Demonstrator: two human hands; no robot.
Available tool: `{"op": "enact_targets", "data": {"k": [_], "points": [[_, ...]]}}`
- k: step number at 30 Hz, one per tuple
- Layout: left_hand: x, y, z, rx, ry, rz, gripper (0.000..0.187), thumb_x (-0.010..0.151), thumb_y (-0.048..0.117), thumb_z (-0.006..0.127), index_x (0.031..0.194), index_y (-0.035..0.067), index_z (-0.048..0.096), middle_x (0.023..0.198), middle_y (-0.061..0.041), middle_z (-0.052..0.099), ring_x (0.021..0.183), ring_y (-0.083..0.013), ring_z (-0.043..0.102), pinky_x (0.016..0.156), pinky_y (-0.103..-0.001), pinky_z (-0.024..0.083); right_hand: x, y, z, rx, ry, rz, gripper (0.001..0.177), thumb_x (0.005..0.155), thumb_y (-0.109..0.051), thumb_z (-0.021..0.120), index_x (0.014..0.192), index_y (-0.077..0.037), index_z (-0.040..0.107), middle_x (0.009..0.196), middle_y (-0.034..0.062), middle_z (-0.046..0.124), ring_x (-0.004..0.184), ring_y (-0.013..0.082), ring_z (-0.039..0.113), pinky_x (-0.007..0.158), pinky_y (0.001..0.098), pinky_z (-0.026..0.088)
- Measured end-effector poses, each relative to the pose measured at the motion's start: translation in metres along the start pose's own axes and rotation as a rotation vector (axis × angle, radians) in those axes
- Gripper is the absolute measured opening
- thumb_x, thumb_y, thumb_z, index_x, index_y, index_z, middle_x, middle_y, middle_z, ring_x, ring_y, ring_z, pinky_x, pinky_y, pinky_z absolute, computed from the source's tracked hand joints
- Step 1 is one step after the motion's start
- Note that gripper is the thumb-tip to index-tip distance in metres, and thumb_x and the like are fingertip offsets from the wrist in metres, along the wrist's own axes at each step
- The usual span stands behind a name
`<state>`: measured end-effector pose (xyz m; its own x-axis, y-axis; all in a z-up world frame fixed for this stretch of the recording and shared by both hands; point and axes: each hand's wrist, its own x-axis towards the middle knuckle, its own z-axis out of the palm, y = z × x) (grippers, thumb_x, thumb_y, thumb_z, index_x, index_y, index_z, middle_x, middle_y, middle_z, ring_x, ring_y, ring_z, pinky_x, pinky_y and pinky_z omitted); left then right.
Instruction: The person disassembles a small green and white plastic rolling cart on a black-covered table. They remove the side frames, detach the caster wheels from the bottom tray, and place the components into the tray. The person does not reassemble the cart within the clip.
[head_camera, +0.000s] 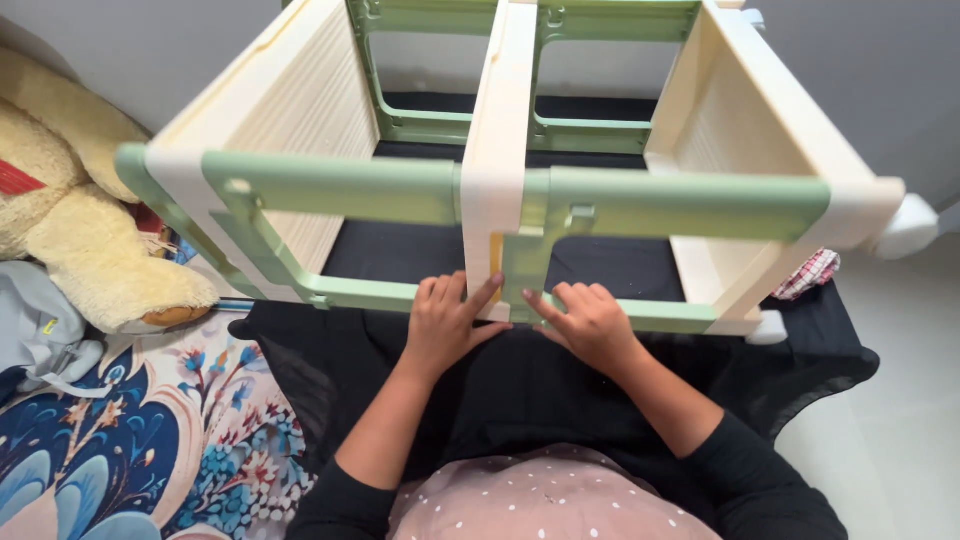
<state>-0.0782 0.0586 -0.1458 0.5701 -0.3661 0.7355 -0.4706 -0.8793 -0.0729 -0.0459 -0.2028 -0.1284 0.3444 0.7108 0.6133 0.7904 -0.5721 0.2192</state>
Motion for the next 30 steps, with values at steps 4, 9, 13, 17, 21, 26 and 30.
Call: {"op": "enact_targets", "data": {"k": [4,9,13,17,21,26,30], "points": [[-0.018,0.004,0.012,-0.034,0.053,-0.014,0.086,0.088,0.054,0.077,0.16,0.03,0.036,0.124,-0.011,0.053,0.112,-0.0276,0.053,0.096,-0.045,0.044,-0.003,-0.007,0.008,-0.004,-0.006,-0.018,0.074,0.081,-0.032,0.083,0.148,-0.023,0.053,0.103,0.0071,0.062,0.084,0.0221,0.061,0.072,0.0364,0.048],[-0.009,0.013,-0.008,0.003,0.226,-0.059,0.069,0.092,0.051,0.078,0.152,0.031,0.049,0.128,-0.01,0.045,0.122,-0.0282,0.042,0.104,-0.049,0.035,0.005,-0.008,-0.021,0.074,0.042,-0.004,0.074,0.073,-0.042,0.084,0.138,-0.018,0.058,0.109,0.0135,0.063,0.097,0.0295,0.065,0.083,0.0431,0.053],[0.032,0.014,-0.046,0.116,0.368,-0.017,0.051,0.099,0.044,0.078,0.145,0.028,0.061,0.122,-0.006,0.047,0.122,-0.024,0.043,0.111,-0.05,0.029,0.025,0.0,-0.075,0.038,0.276,-0.05,0.049,0.092,-0.039,0.085,0.129,-0.014,0.064,0.107,0.0049,0.06,0.099,0.0232,0.062,0.083,0.0402,0.052],[0.09,0.0,-0.075,0.147,0.368,-0.057,0.042,0.103,0.045,0.069,0.137,0.02,0.067,0.131,-0.007,0.056,0.127,-0.0263,0.053,0.117,-0.053,0.025,0.07,0.027,-0.116,-0.284,0.389,-0.009,0.055,0.087,-0.05,0.075,0.125,-0.01,0.068,0.104,0.0123,0.065,0.093,0.0294,0.065,0.079,0.0441,0.052],[0.129,-0.013,-0.085,0.132,0.249,-0.033,0.039,0.103,0.052,0.066,0.12,0.017,0.071,0.11,0.001,0.061,0.101,-0.018,0.06,0.117,-0.052,0.03,0.106,0.041,-0.123,-0.17,0.16,0.035,0.059,0.089,-0.049,0.081,0.134,-0.014,0.071,0.102,0.0034,0.066,0.086,0.0207,0.064,0.073,0.0355,0.05],[0.134,-0.021,-0.086,0.225,0.277,0.038,0.04,0.104,0.058,0.065,0.114,0.02,0.073,0.091,0.006,0.056,0.085,-0.014,0.055,0.1,-0.042,0.034,0.107,0.05,-0.128,-0.145,0.101,0.115,0.05,0.08,-0.048,0.088,0.115,-0.015,0.075,0.072,0.0003,0.054,0.063,0.0178,0.056,0.059,0.0345,0.044],[0.134,-0.031,-0.078,0.241,0.312,0.07,0.042,0.103,0.061,0.065,0.11,0.021,0.073,0.087,0.007,0.055,0.082,-0.0126,0.054,0.1,-0.041,0.034,0.098,0.06,-0.13,-0.102,0.121,0.128,0.048,0.077,-0.046,0.088,0.11,-0.014,0.075,0.071,0.0007,0.053,0.061,0.0192,0.054,0.058,0.0359,0.042]]}}
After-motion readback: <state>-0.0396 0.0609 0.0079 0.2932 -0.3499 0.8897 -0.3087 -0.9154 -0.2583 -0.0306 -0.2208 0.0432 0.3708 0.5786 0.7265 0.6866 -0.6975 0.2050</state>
